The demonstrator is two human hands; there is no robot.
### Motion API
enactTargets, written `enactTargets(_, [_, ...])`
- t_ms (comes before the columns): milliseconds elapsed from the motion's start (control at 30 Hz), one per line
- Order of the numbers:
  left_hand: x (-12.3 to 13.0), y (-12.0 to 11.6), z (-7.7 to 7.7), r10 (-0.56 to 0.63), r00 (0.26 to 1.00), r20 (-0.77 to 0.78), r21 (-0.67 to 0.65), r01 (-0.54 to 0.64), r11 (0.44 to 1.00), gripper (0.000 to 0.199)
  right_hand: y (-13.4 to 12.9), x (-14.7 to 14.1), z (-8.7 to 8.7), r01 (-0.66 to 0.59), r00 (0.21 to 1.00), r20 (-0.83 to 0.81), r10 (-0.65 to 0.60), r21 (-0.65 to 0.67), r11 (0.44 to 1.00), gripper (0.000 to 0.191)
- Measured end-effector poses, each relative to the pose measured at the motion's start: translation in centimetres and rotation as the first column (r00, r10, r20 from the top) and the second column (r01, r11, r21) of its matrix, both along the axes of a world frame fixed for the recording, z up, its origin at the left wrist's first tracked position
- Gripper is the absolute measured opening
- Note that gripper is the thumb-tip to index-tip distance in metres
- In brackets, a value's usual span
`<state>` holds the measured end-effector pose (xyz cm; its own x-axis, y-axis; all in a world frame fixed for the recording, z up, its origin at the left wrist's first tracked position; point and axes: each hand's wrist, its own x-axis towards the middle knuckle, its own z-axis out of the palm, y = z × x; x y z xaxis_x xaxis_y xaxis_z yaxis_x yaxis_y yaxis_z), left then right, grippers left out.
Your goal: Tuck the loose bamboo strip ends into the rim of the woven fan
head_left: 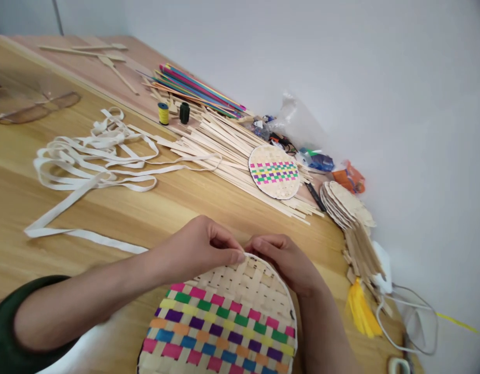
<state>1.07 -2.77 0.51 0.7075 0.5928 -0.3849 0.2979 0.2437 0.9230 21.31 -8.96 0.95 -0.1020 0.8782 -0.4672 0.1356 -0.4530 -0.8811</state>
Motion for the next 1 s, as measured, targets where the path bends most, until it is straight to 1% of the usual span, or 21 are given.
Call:
enactTargets(67, [0.0,-0.1,0.1,-0.012,1.0,-0.021,0.033,0.013,0.999,0.026,-0.1,-0.5,-0.2,0.017,0.988,-0.152,-0.024,-0.051,0.999,0.021])
enactTargets(133, [0.0,-0.1,0.1,-0.005,1.0,-0.021,0.066,0.006,0.998,0.026,-0.2,-1.0,-0.3,0.067,0.969,-0.231,-0.085,-0.083,0.994,0.02])
enactTargets(200, [0.0,-0.2,0.2,-0.001,1.0,-0.018,0.085,0.003,0.996,0.026,-0.2,-1.3,-0.3,0.113,0.953,-0.266,-0.148,-0.141,0.984,0.021])
enactTargets(267, [0.1,-0.3,0.2,-0.001,1.0,-0.027,0.097,0.004,0.995,0.026,-0.2,-1.5,-0.3,0.144,0.954,-0.235,-0.189,-0.197,0.97,0.025])
enactTargets(367, [0.1,-0.6,0.4,-0.013,0.999,-0.049,0.115,0.019,0.993,0.026,-0.2,-1.4,-0.3,0.105,0.971,-0.186,-0.151,-0.238,0.966,0.028])
enactTargets(467, [0.1,-0.9,0.5,-0.037,0.997,-0.062,0.115,0.044,0.992,0.026,-0.3,-1.2,-0.4,0.035,0.965,-0.245,-0.097,-0.246,0.969,0.027])
enactTargets(567, [0.1,-1.0,0.4,-0.034,0.998,-0.055,0.117,0.04,0.992,0.025,-0.3,-1.3,-0.7,0.034,0.928,-0.354,-0.118,-0.235,0.972,0.024])
enactTargets(667, [0.1,-0.7,0.1,0.005,1.0,-0.01,0.109,-0.004,0.994,0.023,0.0,-1.7,-1.3,0.094,0.869,-0.459,-0.183,-0.209,0.973,0.02])
enactTargets(733, [0.1,-0.5,-0.1,0.02,0.999,0.026,0.081,-0.022,0.996,0.022,0.3,-1.9,-1.7,0.208,0.846,-0.458,-0.271,-0.184,0.961,0.02])
enactTargets(767, [0.1,-0.3,-0.1,0.023,0.999,0.04,0.065,-0.025,0.998,0.021,0.5,-1.9,-1.8,0.285,0.834,-0.442,-0.331,-0.17,0.944,0.02])
enactTargets(833, [0.0,-0.1,-0.1,0.025,0.998,0.062,0.036,-0.027,0.999,0.021,0.9,-1.7,-1.8,0.432,0.789,-0.42,-0.448,-0.14,0.891,0.021])
enactTargets(867, [0.0,0.0,-0.1,0.029,0.997,0.069,0.026,-0.031,0.999,0.021,1.0,-1.6,-1.7,0.483,0.764,-0.426,-0.485,-0.121,0.867,0.021])
enactTargets(900, [0.0,0.1,-0.1,0.034,0.997,0.073,0.017,-0.035,0.999,0.021,1.1,-1.4,-1.6,0.507,0.749,-0.442,-0.494,-0.098,0.856,0.022])
enactTargets(933, [-0.1,0.2,-0.2,0.037,0.996,0.077,0.008,-0.038,0.999,0.02,1.2,-1.2,-1.5,0.509,0.75,-0.455,-0.48,-0.068,0.858,0.023])
enactTargets(1000, [-0.1,0.3,-0.4,0.042,0.995,0.095,-0.013,-0.041,0.999,0.019,1.3,-0.7,-1.7,0.48,0.808,-0.403,-0.43,0.028,0.877,0.026])
